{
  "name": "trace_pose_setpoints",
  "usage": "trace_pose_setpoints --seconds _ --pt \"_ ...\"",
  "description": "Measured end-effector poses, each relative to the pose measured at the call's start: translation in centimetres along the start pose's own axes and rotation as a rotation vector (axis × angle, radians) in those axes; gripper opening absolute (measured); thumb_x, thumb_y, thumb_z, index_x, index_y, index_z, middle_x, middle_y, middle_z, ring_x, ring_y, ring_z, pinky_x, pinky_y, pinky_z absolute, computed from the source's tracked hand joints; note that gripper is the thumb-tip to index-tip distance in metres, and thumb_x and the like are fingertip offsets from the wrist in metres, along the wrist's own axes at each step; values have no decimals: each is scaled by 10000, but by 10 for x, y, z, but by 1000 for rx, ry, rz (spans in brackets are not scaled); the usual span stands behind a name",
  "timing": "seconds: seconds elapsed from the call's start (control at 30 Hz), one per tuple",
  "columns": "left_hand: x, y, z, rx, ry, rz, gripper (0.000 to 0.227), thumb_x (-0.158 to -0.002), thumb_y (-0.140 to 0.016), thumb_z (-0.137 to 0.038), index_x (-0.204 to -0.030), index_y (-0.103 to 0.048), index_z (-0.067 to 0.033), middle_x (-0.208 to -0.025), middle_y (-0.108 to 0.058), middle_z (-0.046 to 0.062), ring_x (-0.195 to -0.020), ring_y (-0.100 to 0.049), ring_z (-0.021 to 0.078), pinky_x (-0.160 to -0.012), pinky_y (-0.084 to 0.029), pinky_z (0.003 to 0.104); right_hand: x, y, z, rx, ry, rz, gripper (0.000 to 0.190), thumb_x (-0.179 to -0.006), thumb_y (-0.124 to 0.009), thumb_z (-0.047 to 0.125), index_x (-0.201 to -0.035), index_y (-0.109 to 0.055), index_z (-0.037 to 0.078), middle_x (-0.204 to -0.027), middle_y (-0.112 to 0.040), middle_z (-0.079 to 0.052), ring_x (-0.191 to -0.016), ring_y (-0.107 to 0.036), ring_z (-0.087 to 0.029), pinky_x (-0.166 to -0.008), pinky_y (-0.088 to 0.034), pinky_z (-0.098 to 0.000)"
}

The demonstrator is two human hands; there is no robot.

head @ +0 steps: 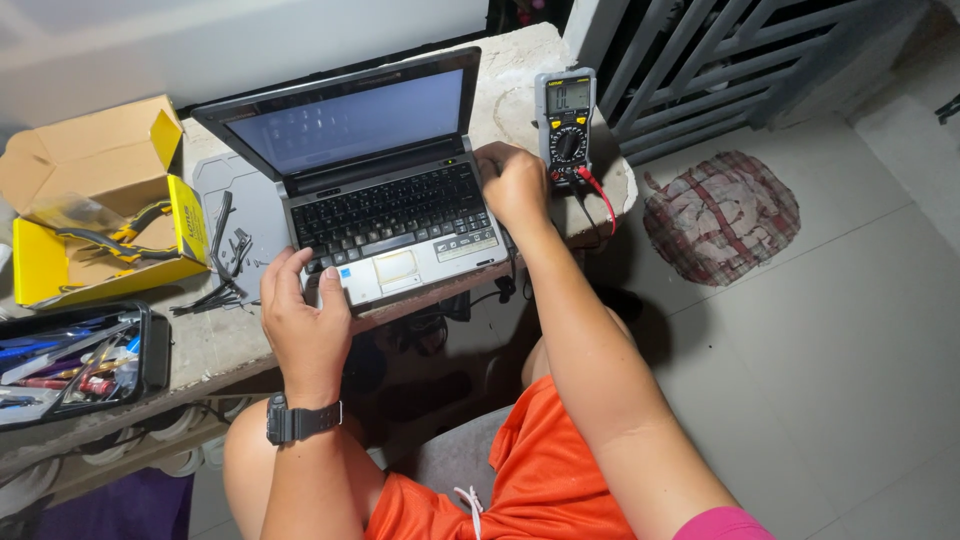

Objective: The person sits with a laptop on a table, closes the lid, and flips the device over. They then release the latches and slide out the battery pack, placing it on the table next to a multimeter.

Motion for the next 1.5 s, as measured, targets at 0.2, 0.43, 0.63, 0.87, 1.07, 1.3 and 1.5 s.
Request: trace_pose_setpoints --seconds 0.2,0.43,0.63,0.87,1.07,1.3,1.5 --pt "-1 0 0 -9 8 1 354 -1131 -769 -106 -1470 -749 -5 -1454 -673 277 -1352 -713 528 -1136 -543 629 -2 3 1 17 -6 -6 169 -984 -781 251 -1059 -923 307 -982 -861 -59 -1082 -823 -379 -962 -653 -530" --pt "1 -1 7 21 -32 -56 352 -1096 -727 -29 -1444 -763 11 -1417 -688 292 -1337 -712 556 -1154 -538 634 -5 2 -3 51 -83 67 175 -1014 -770 298 -1093 -923 337 -1012 -880 -51 -1121 -822 -398 -989 -652 -555" --pt "-1 2 12 65 -24 -88 343 -1072 -704 -14 -1407 -778 2 -1380 -709 288 -1339 -718 543 -1162 -546 616 -4 5 4 84 -114 104 169 -1030 -769 343 -1122 -907 371 -1035 -885 -21 -1163 -814 -373 -1006 -644 -544" --pt "-1 1 14 93 25 -56 353 -1098 -674 -52 -1439 -766 -47 -1411 -707 240 -1364 -711 513 -1190 -530 590 -4 8 6 63 -55 65 192 -1041 -768 282 -1127 -920 361 -1024 -882 -30 -1072 -835 -356 -930 -672 -512" --pt "-1 -1 16 102 50 -39 351 -1118 -651 -75 -1452 -755 -49 -1422 -699 233 -1368 -707 509 -1196 -522 594 0 13 14 35 4 36 216 -1046 -759 198 -1138 -927 298 -986 -878 -58 -950 -852 -366 -845 -686 -502" --pt "-2 -2 17 91 42 -29 347 -1123 -646 -77 -1454 -747 -48 -1424 -695 232 -1371 -704 506 -1196 -518 595 3 18 22 20 63 17 202 -1056 -764 164 -1129 -929 255 -971 -874 -87 -909 -849 -387 -783 -676 -504" --pt "-2 -2 16 94 39 -23 354 -1121 -633 -68 -1456 -745 -45 -1418 -690 234 -1366 -703 507 -1194 -518 599 3 18 22 12 65 26 202 -1046 -765 154 -1131 -929 237 -979 -875 -93 -885 -846 -385 -779 -672 -491"
Point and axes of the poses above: each hand's wrist, its own x-axis away from the middle knuckle, its own y-axis out of the back of the hand, z = x × y, the point moved 9 cm from there along -x, towards the middle knuckle
